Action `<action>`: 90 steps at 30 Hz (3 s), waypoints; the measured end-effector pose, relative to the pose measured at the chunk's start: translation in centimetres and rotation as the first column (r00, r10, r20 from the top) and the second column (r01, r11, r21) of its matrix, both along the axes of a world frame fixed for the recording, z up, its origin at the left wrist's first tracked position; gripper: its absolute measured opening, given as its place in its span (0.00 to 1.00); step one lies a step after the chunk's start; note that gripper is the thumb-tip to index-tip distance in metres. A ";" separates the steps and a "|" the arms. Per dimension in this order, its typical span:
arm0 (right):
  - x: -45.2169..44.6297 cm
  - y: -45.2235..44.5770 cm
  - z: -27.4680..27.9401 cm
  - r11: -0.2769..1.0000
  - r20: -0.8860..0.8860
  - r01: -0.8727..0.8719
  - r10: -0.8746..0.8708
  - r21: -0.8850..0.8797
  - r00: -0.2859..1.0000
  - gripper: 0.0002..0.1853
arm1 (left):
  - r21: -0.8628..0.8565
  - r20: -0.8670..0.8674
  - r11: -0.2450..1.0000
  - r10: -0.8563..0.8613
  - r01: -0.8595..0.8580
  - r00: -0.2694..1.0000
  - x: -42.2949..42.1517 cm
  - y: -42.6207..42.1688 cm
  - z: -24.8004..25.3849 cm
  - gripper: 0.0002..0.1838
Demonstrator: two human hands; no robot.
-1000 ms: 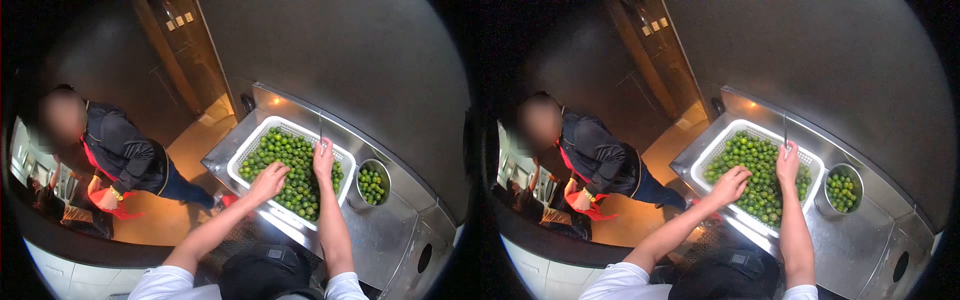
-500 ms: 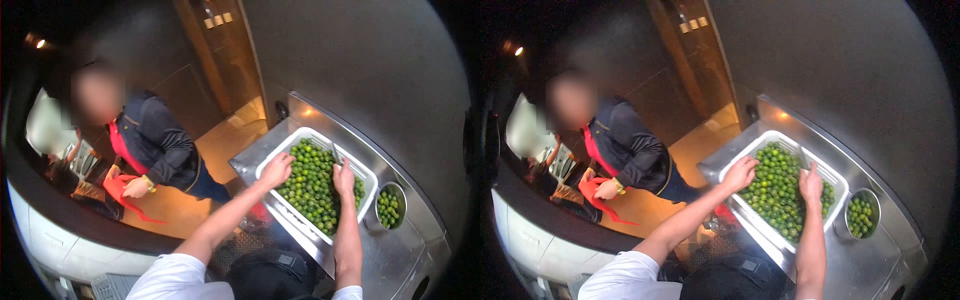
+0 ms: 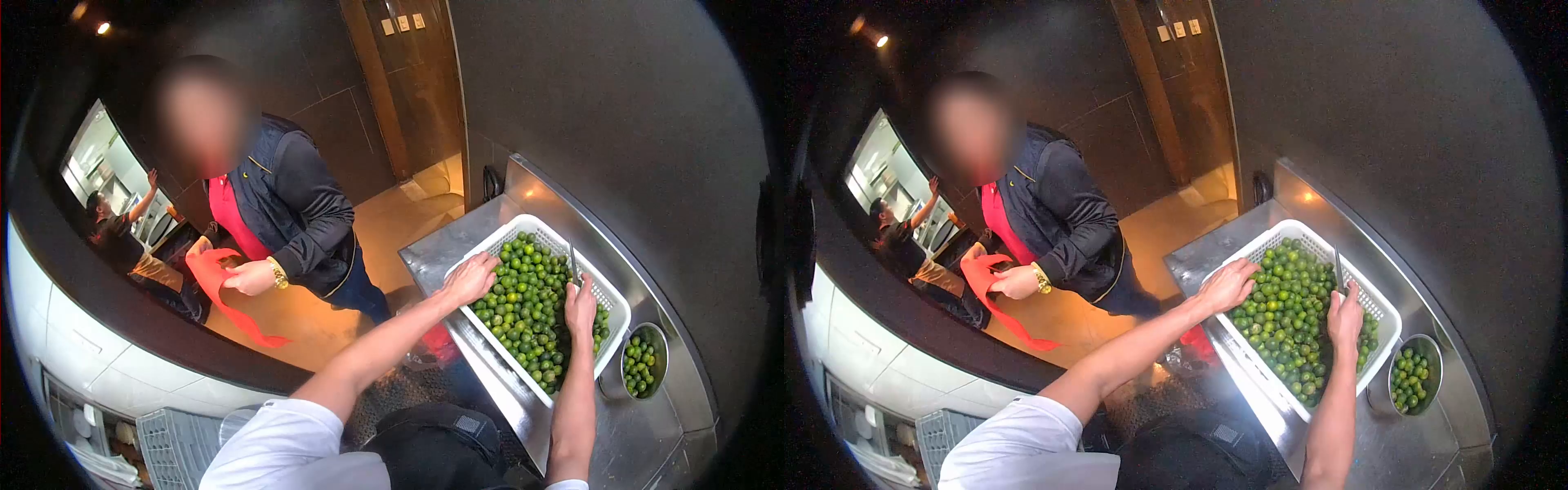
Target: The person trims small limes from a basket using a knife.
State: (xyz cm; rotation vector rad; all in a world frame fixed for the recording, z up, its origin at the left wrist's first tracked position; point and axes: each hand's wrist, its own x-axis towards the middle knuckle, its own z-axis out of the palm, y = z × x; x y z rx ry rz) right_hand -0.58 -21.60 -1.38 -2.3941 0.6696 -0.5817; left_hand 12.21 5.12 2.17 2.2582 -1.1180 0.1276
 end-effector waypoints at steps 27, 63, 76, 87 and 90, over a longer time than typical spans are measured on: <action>2.7 4.7 1.5 0.994 0.131 0.025 -0.040 0.111 0.991 0.25 | -0.257 -0.156 0.962 0.053 -0.093 0.986 -1.8 -1.1 0.4 0.16; 3.0 7.3 3.1 0.547 0.290 -0.399 0.279 0.736 0.916 0.23 | -0.399 -0.225 0.917 -0.092 -0.006 0.970 -4.5 -3.0 0.8 0.13; 2.9 6.9 2.9 0.545 0.301 -0.393 0.254 0.740 0.919 0.22 | -0.379 -0.202 0.925 -0.121 0.036 0.972 -4.2 -3.1 0.6 0.13; 3.0 6.8 3.0 0.534 0.291 -0.377 0.242 0.756 0.926 0.24 | -0.364 -0.279 0.931 -0.136 0.026 0.951 -4.4 -3.0 1.2 0.10; 2.8 6.6 2.8 0.520 0.294 -0.385 0.251 0.763 0.922 0.25 | -0.395 -0.206 0.918 -0.121 0.031 0.971 -4.4 -3.0 1.0 0.11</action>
